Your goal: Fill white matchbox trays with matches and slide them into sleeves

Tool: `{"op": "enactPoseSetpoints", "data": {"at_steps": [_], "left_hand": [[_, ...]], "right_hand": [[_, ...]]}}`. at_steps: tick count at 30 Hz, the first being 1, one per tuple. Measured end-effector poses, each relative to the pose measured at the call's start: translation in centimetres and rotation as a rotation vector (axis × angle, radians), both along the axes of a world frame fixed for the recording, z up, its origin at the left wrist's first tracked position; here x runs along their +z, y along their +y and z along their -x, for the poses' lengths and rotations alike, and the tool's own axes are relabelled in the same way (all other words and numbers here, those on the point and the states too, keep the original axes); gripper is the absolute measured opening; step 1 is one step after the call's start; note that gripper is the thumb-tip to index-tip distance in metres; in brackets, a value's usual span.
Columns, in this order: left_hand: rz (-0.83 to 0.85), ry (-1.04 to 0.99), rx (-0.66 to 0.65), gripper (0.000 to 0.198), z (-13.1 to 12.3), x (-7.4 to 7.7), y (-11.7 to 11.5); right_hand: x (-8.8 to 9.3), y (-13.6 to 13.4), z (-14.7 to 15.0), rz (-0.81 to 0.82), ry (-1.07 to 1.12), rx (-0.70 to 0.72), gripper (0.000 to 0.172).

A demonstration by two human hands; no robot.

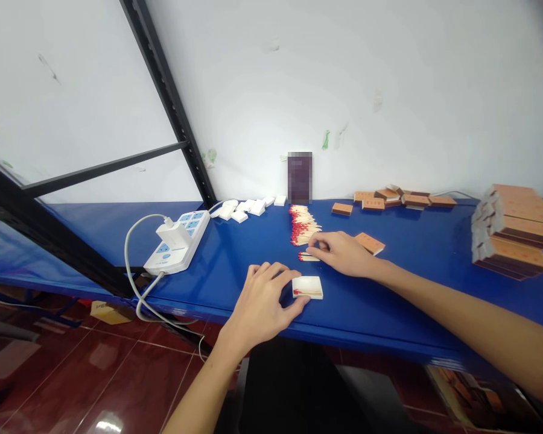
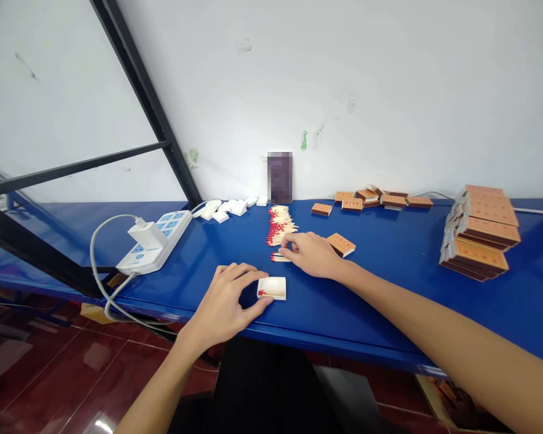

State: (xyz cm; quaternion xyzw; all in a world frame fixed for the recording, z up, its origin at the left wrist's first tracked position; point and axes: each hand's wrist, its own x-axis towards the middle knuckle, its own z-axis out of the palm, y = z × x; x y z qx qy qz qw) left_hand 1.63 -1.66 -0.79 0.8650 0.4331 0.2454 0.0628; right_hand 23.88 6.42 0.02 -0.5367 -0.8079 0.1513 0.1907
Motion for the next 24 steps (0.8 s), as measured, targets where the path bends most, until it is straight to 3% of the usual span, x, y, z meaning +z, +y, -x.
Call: {"op": "enactPoseSetpoints", "data": {"at_steps": [24], "left_hand": [[-0.003, -0.077, 0.028, 0.034, 0.0, 0.3, 0.0]], "right_hand": [[-1.1, 1.2, -0.5, -0.127, -0.089, 0.067, 0.031]]}}
